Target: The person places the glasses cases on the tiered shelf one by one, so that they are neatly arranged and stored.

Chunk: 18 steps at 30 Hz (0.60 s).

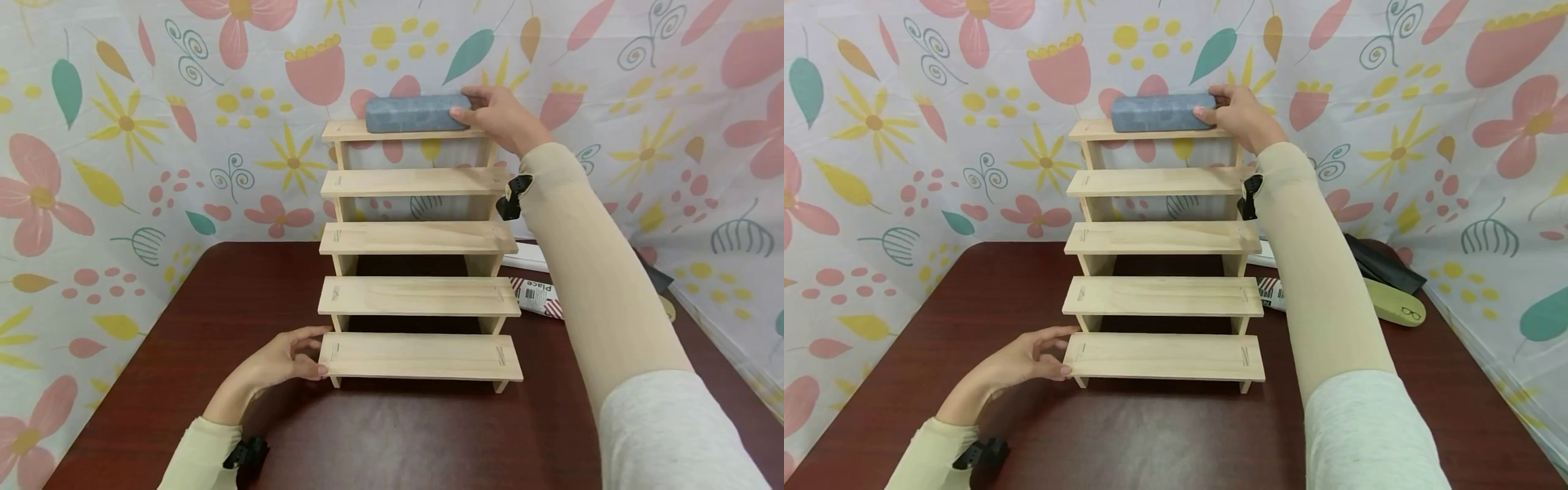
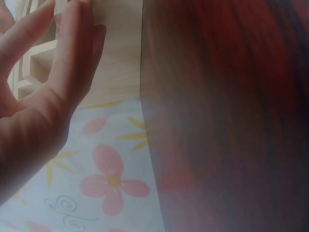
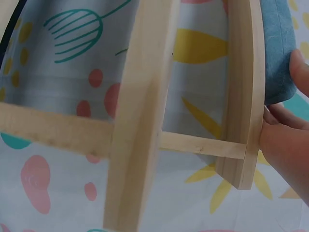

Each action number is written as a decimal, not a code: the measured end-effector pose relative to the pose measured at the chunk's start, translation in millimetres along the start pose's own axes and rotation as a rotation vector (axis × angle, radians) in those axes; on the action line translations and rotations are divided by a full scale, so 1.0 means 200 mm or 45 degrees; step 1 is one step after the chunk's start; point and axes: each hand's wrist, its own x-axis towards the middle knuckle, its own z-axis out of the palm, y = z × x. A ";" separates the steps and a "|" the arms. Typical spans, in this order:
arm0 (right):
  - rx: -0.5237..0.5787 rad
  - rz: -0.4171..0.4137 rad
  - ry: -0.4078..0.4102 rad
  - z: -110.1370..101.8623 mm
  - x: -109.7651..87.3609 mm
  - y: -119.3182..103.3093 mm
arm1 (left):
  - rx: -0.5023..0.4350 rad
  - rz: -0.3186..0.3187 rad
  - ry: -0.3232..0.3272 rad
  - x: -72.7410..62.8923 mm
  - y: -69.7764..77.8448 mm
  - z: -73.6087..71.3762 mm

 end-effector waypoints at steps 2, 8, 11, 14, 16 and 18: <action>-0.024 -0.033 0.010 -0.01 0.00 0.01 | 0.003 0.005 -0.004 0.00 0.00 0.00; 0.058 -0.159 0.067 -0.03 -0.05 0.06 | -0.008 0.010 -0.019 0.01 0.00 0.00; 0.123 -0.221 0.116 -0.08 -0.10 0.10 | -0.011 0.016 -0.034 0.02 0.00 0.00; 0.171 -0.260 0.179 -0.13 -0.17 0.15 | -0.008 0.022 -0.049 0.04 0.01 0.00; 0.156 -0.258 0.224 -0.17 -0.22 0.18 | -0.004 0.024 -0.054 0.04 0.00 0.00; 0.126 -0.239 0.268 -0.22 -0.28 0.22 | 0.002 0.023 -0.051 0.05 0.00 -0.01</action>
